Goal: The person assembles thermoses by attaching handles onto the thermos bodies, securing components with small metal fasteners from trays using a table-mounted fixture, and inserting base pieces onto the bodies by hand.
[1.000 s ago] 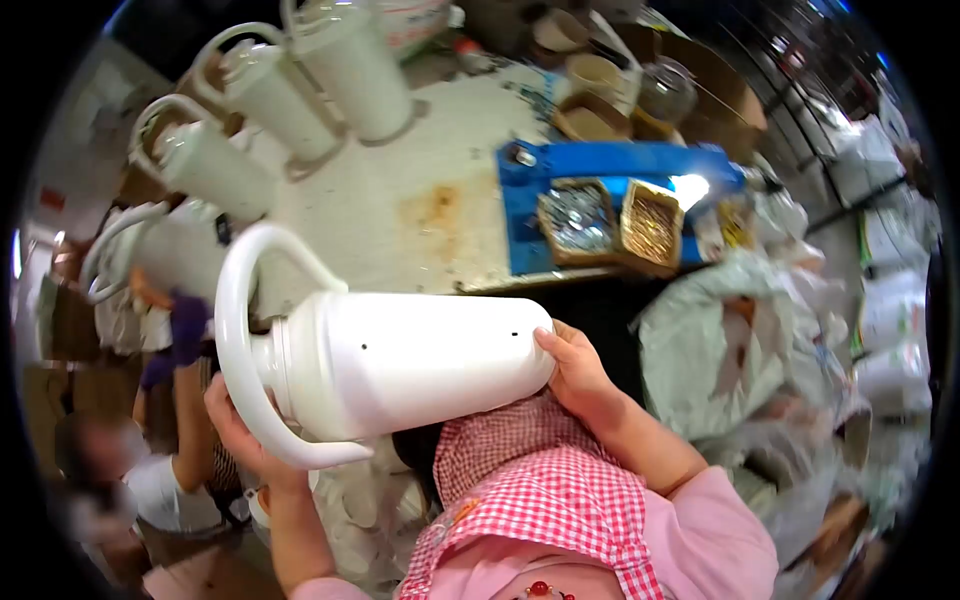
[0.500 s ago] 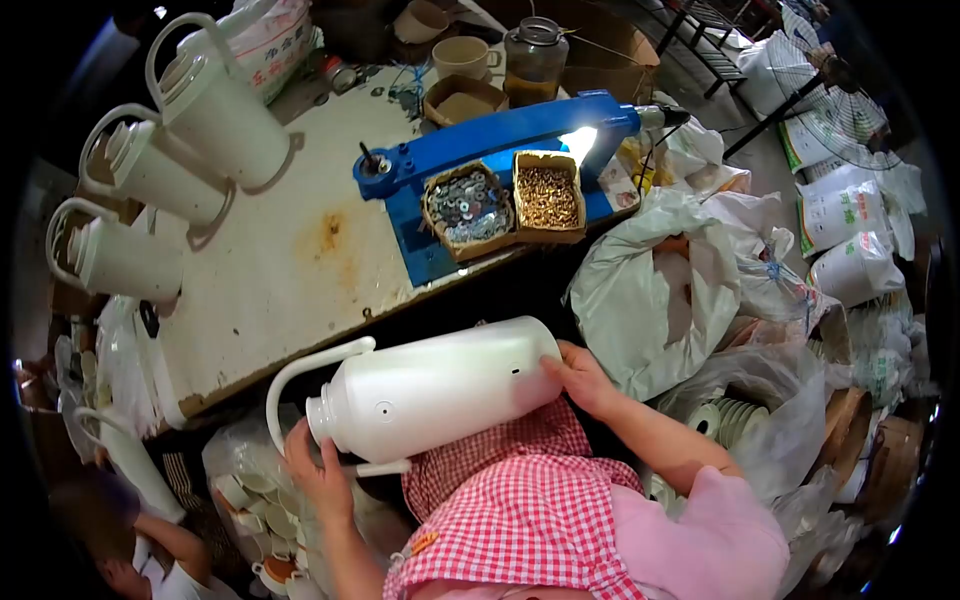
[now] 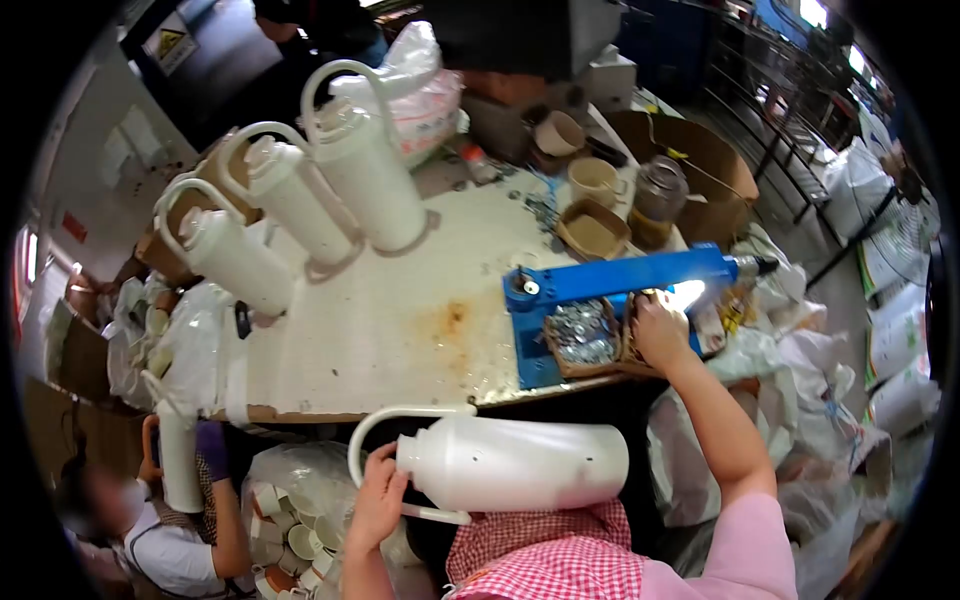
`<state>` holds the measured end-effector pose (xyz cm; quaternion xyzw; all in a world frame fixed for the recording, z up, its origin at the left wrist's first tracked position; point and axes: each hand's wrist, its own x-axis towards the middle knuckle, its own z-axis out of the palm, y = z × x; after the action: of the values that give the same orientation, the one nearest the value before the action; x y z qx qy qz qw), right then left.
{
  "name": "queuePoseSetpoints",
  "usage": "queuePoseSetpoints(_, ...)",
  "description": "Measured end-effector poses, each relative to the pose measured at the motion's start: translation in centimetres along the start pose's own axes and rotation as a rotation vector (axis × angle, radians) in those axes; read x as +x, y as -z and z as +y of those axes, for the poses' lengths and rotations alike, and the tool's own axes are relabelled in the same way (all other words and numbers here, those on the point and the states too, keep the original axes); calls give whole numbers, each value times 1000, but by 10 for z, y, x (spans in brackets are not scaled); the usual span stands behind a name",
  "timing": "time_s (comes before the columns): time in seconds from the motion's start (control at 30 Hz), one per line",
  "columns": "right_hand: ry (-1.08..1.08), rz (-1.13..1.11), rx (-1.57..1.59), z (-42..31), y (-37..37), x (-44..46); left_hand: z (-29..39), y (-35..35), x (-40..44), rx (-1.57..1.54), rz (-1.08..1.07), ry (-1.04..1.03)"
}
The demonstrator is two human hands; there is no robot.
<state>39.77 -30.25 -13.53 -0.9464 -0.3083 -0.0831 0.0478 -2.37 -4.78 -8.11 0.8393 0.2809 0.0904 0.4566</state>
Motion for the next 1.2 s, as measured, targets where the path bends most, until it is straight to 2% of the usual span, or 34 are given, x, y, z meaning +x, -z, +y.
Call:
queuePoseSetpoints(0.07,35,3,138,2,8,-1,4,0,0,-50,12,17)
queuePoseSetpoints(0.13,162,154,260,9,1,-1,-2,-1,3,-24,15,-4)
queuePoseSetpoints(0.23,69,60,295,17,-13,-2,-3,-10,-7,-103,91,21)
queuePoseSetpoints(0.3,48,-47,335,23,-17,-7,-11,-10,-18,-163,93,207)
queuePoseSetpoints(0.33,57,-54,353,28,-28,-10,20,-11,-21,-279,94,294)
queuePoseSetpoints(0.37,2,-121,332,25,-16,-4,31,-10,-26,-282,110,264)
queuePoseSetpoints(0.43,111,2,389,22,-4,3,12,-16,-32,-197,150,204)
queuePoseSetpoints(0.47,48,-25,404,20,0,7,1,-18,-35,-197,175,196)
queuePoseSetpoints(0.6,107,40,416,20,6,4,-1,-18,-35,-213,186,190)
queuePoseSetpoints(0.67,-41,-21,520,20,6,1,-1,-22,-33,-215,206,186)
queuePoseSetpoints(0.73,-51,-25,533,23,5,1,-8,-24,-28,-140,229,158)
queuePoseSetpoints(0.83,-70,65,755,22,13,-3,-8,-25,-25,-134,230,148)
queuePoseSetpoints(1.0,-123,89,695,28,17,-11,-13,-26,-17,-205,211,174)
queuePoseSetpoints(1.2,-50,112,727,27,19,-15,-10,-26,-12,-197,226,178)
